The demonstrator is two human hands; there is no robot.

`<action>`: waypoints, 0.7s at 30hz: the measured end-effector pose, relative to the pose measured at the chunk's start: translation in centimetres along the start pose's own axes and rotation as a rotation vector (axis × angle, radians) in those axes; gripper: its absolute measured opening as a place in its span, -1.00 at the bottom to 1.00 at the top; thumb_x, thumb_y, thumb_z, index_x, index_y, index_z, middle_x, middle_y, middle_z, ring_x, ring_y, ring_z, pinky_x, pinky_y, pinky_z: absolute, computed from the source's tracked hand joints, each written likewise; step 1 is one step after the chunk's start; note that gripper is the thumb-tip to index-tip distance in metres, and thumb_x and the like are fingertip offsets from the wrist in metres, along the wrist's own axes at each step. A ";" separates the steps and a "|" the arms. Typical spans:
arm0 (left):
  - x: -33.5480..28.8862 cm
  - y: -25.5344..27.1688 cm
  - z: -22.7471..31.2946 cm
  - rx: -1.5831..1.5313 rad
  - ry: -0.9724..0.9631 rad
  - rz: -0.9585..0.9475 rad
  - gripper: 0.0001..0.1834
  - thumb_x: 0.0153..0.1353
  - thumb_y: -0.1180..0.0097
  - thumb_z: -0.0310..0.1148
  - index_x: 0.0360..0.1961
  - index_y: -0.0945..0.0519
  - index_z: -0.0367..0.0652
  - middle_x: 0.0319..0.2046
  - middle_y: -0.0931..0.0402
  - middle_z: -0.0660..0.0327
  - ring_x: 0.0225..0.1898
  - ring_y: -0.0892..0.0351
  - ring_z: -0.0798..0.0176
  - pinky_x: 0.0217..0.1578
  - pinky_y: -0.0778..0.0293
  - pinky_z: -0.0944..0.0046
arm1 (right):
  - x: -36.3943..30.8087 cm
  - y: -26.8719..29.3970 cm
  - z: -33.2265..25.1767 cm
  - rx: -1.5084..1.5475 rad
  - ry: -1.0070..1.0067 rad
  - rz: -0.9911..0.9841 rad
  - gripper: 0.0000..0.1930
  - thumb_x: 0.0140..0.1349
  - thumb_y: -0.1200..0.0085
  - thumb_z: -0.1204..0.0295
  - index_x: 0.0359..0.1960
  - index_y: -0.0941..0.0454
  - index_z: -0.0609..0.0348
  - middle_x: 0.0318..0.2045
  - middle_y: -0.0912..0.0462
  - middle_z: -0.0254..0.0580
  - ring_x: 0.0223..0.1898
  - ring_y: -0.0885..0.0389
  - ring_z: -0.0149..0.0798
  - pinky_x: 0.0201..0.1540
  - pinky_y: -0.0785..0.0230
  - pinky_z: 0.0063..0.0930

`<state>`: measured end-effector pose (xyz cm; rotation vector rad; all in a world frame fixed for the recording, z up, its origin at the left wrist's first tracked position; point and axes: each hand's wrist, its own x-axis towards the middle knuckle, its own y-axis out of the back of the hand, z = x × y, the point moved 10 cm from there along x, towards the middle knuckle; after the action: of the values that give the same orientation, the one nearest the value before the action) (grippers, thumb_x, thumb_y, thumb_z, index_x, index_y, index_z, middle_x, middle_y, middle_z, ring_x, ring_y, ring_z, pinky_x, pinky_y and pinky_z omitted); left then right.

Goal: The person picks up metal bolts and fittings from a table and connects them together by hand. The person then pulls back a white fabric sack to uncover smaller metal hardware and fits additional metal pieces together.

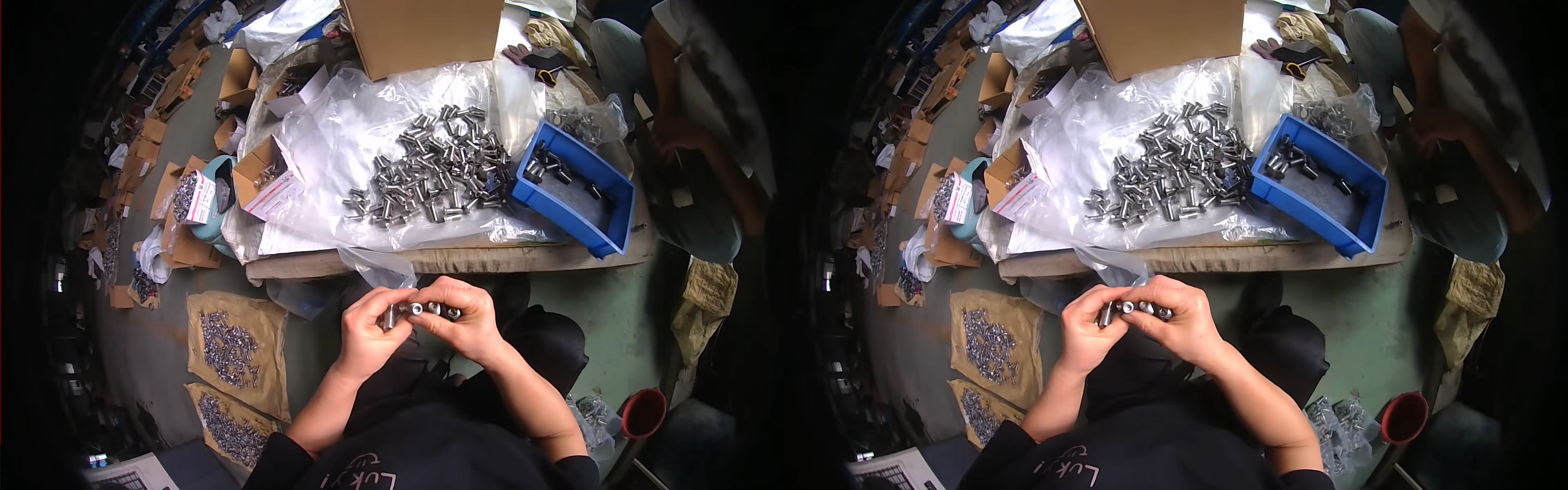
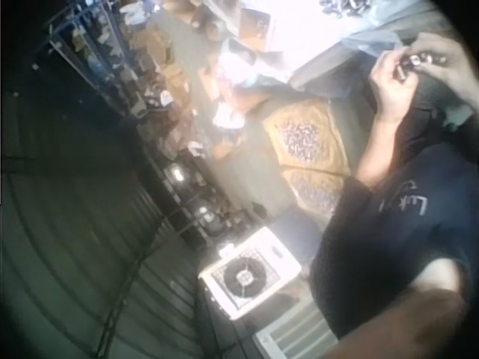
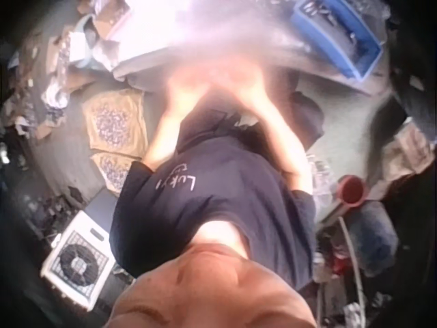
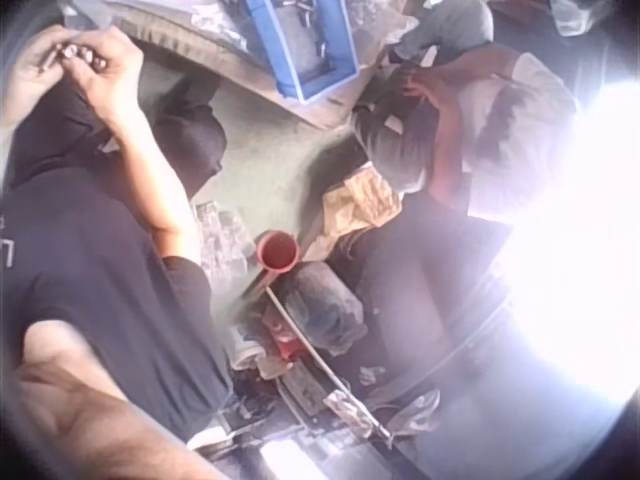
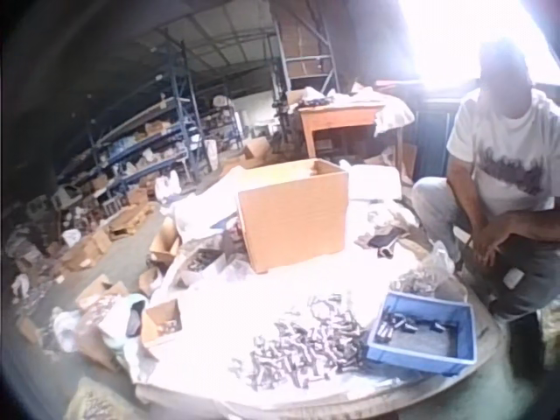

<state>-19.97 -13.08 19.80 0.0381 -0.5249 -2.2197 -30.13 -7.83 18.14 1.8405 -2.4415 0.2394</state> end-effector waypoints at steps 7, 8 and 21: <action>-3.2 -2.4 -4.8 -1.008 0.621 -0.185 -0.61 -0.01 0.02 -0.60 -0.08 -0.32 -0.34 -0.27 -0.40 0.22 -0.37 -0.39 0.44 -0.46 -0.30 0.50 | -0.7 0.3 1.9 0.282 -0.153 0.061 -0.86 -0.10 -0.16 0.57 -0.45 -0.51 0.26 -0.52 -0.49 -0.22 -0.52 -0.43 -0.41 -0.55 -0.27 -0.60; -3.3 -2.7 -4.6 -1.118 0.661 -0.209 -0.64 0.05 0.07 -0.56 -0.07 -0.30 -0.33 -0.25 -0.39 0.21 -0.37 -0.35 0.46 -0.48 -0.27 0.51 | -1.3 -0.4 4.2 0.588 -0.358 0.057 -0.86 -0.08 -0.14 0.57 -0.44 -0.49 0.27 -0.50 -0.48 -0.19 -0.53 -0.43 -0.39 -0.60 -0.27 -0.61; -1.3 0.1 -0.3 -0.018 0.108 -0.077 -0.67 0.04 0.09 -0.64 -0.10 -0.40 -0.32 -0.28 -0.43 0.08 -0.27 -0.46 0.24 -0.27 -0.38 0.39 | -0.3 -1.3 0.8 0.123 -0.015 0.007 -0.77 -0.14 -0.17 0.61 -0.36 -0.53 0.25 -0.52 -0.47 -0.32 -0.49 -0.39 -0.50 -0.43 -0.24 -0.66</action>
<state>-19.02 -12.27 19.40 0.1702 -0.4505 -2.2824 -28.82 -8.05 17.44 1.8880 -2.4965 0.3860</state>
